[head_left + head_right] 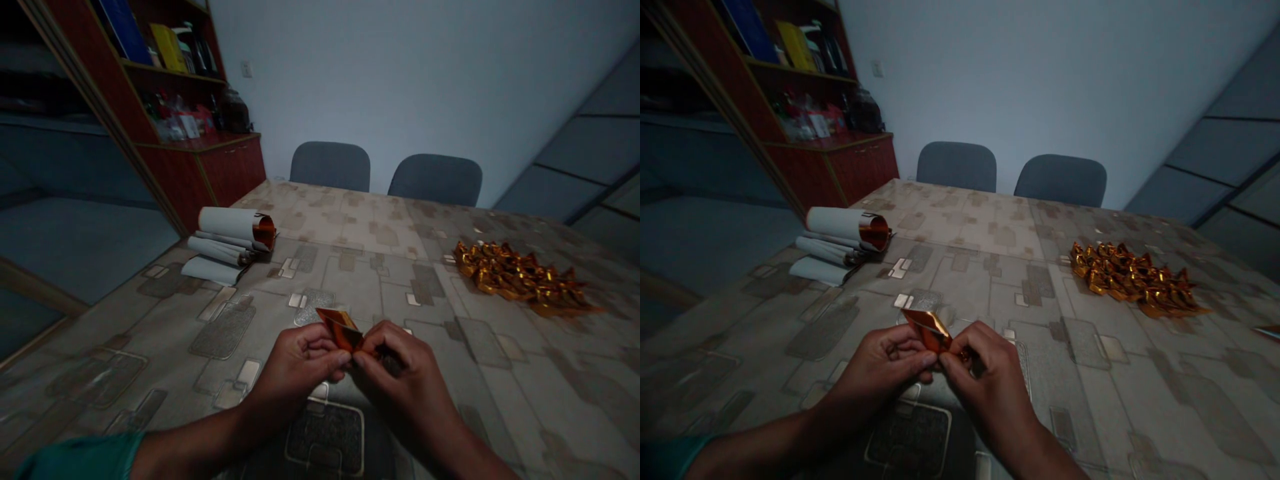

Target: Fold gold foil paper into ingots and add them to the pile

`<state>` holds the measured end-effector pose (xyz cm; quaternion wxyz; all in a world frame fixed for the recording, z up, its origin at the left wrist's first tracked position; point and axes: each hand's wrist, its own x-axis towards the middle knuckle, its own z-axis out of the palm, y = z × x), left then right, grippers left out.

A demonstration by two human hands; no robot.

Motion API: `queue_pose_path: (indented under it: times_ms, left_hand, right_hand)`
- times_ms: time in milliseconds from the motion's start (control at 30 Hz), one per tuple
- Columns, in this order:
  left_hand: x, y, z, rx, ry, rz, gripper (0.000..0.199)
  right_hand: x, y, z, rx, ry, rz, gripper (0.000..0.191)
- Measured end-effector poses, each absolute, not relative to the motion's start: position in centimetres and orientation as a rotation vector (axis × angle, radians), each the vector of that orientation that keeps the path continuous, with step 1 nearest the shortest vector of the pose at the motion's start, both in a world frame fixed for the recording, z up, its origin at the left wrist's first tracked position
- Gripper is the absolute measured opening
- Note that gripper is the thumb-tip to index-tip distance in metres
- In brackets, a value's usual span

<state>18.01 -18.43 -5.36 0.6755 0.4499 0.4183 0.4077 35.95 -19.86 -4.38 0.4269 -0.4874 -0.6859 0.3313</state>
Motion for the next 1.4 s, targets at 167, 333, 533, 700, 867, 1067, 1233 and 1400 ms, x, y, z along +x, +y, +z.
queue_pose_path:
  times_ms: [167, 333, 533, 700, 867, 1067, 1233, 1400]
  left_hand:
    - [18.2, -18.3, -5.1, 0.979, 0.945, 0.913, 0.029]
    - [18.3, -18.1, -4.8, 0.953, 0.950, 0.870, 0.041]
    - [18.2, -18.2, -5.2, 0.907, 0.961, 0.813, 0.046]
    - [18.2, -18.2, -5.1, 0.887, 0.976, 0.813, 0.048]
    - [18.2, -18.0, -4.9, 0.861, 0.999, 0.833, 0.048]
    - [18.1, -18.0, -5.0, 0.895, 0.975, 0.835, 0.050]
    - [18.1, -18.0, -4.8, 0.915, 0.975, 0.941, 0.045]
    - [18.1, -18.2, -5.1, 0.950, 0.942, 0.992, 0.041]
  right_hand:
    - [36.1, -19.7, -4.0, -1.198, -1.820, 0.741, 0.017]
    - [36.3, -19.6, -4.3, -1.170, -1.781, 0.875, 0.018]
    - [36.3, -19.6, -4.5, -1.171, -1.847, 0.847, 0.025]
    - [36.4, -19.6, -4.4, -1.187, -1.797, 0.936, 0.021]
    - [36.2, -19.7, -4.7, -1.185, -1.580, 1.185, 0.011]
    - [35.7, -19.6, -5.4, -1.155, -1.419, 1.314, 0.017]
    - [36.1, -19.3, -5.3, -1.078, -1.199, 1.429, 0.041]
    - [36.1, -19.4, -5.0, -1.122, -1.258, 1.426, 0.035]
